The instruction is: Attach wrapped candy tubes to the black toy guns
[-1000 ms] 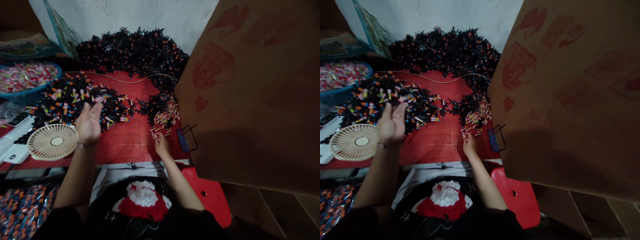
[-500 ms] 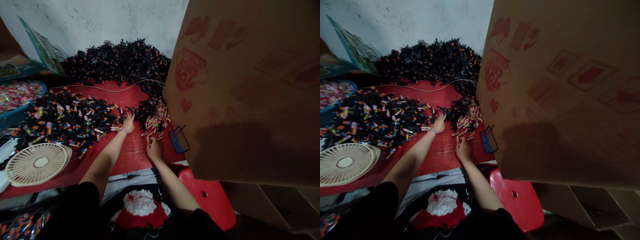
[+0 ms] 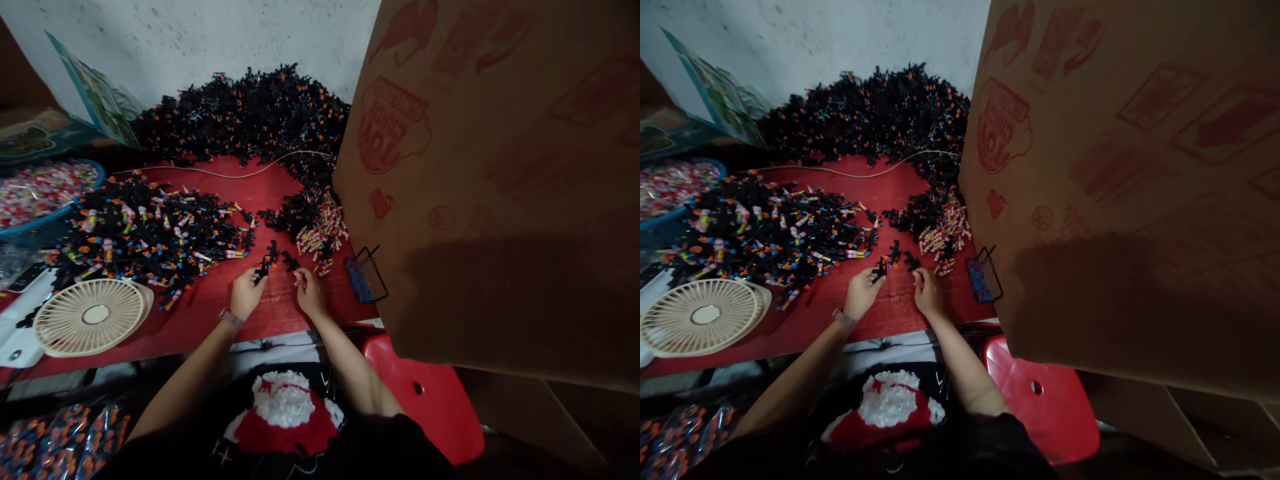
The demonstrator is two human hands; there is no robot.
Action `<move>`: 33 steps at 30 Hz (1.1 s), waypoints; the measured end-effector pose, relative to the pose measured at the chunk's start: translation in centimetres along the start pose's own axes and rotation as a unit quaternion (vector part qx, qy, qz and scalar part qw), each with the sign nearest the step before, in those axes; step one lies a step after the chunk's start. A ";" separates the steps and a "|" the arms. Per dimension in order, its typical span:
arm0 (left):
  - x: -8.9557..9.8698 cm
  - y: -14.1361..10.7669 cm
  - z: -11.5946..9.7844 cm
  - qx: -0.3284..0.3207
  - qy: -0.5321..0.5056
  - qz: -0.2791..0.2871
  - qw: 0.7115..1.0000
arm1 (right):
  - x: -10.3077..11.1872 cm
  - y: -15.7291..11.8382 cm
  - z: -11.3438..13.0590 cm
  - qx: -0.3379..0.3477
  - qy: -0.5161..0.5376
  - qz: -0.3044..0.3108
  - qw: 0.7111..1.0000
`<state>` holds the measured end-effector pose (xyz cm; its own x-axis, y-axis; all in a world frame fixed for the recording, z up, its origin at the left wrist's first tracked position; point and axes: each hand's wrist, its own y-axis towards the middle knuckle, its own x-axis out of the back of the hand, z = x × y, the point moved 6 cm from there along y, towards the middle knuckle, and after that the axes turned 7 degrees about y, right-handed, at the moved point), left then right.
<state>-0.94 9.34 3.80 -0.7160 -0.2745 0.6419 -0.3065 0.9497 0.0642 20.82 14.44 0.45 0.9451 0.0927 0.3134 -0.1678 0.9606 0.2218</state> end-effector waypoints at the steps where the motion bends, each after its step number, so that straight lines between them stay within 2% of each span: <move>1: 0.4 -1.0 -0.1 0.015 -0.025 -0.008 1.000 | 0.1 -0.2 0.6 0.011 -0.004 -0.003 1.000; 4: 1.8 -4.0 -0.6 0.090 -0.174 -0.052 0.979 | 0.2 -2.0 3.9 0.088 0.024 -0.006 0.996; 6: 2.8 -5.9 -1.4 0.146 -0.300 -0.097 0.938 | -0.2 -3.8 6.5 0.126 0.074 0.022 0.989; 9: 4.1 -7.8 -3.4 0.169 -0.409 -0.156 0.883 | -1.0 -6.0 9.6 0.090 0.156 0.094 0.979; 13: 5.6 -8.9 -6.1 0.152 -0.457 -0.198 0.854 | -1.0 -6.9 12.5 0.083 0.183 0.136 0.970; 18: 6.3 -9.5 -7.8 0.139 -0.446 -0.209 0.859 | 0.0 -6.4 14.2 0.118 0.155 0.163 0.967; 24: 6.3 -9.7 -7.7 0.117 -0.406 -0.220 0.879 | 0.8 -6.7 14.6 0.210 0.071 0.175 0.959; 29: 6.1 -9.8 -7.7 0.125 -0.377 -0.176 0.901 | 1.0 -7.1 13.8 0.298 -0.035 0.142 0.943; 33: 5.5 -10.0 -7.6 0.145 -0.388 -0.146 0.898 | 1.5 -6.8 13.5 0.281 -0.043 0.136 0.949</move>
<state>2.92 -0.55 12.48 -0.7656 -0.6349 -0.1040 -0.6222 0.7718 -0.1310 19.54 4.47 11.91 0.8235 0.2719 0.4979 -0.5477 0.6099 0.5728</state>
